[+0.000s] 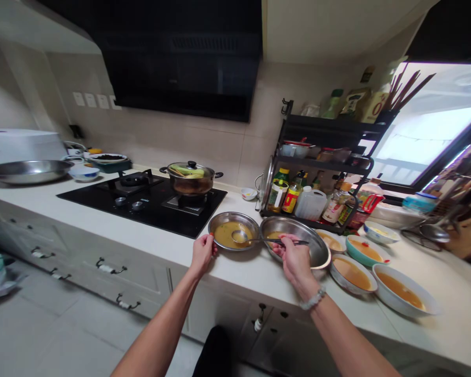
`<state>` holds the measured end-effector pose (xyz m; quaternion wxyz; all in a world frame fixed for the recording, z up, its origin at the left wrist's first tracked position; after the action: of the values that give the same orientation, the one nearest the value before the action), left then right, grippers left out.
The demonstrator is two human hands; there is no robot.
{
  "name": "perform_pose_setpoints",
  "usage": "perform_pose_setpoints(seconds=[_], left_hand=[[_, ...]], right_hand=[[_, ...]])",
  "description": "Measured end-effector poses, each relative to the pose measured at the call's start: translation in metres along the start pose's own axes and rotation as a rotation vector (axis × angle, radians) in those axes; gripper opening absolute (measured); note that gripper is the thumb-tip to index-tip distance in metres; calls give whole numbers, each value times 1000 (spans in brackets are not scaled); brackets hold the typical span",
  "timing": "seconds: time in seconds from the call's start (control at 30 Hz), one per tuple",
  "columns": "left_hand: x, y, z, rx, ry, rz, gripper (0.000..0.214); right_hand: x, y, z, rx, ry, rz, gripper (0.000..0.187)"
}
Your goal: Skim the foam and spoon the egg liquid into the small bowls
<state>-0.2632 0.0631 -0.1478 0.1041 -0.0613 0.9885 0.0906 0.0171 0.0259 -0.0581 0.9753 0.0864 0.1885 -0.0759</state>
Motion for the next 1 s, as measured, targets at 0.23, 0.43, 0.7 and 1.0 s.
perform_pose_setpoints(seconds=[0.23, 0.43, 0.7, 1.0], left_hand=[[-2, -2, -4, -19, 9, 21, 32], [0, -1, -2, -22, 27, 2, 32], [1, -1, -2, -22, 28, 2, 31], [1, 1, 0, -19, 4, 1, 31]], right_hand=[[14, 5, 32, 99, -34, -20, 24], [53, 15, 57, 181, -85, -105, 21], [86, -5, 67, 317, -620, -62, 22], [49, -52, 70, 936, -1218, 390, 15]])
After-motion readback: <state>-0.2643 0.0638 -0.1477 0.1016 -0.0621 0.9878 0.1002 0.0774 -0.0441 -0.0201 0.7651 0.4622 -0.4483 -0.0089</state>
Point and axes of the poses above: each hand's wrist, its own y-axis towards the middle knuckle, its own x-axis out of the back of the hand, z = x × y, the point moved 7 cm from there along y, towards the middle knuckle, and after that the axes turned 13 degrees about z, right-handed, at the moved point
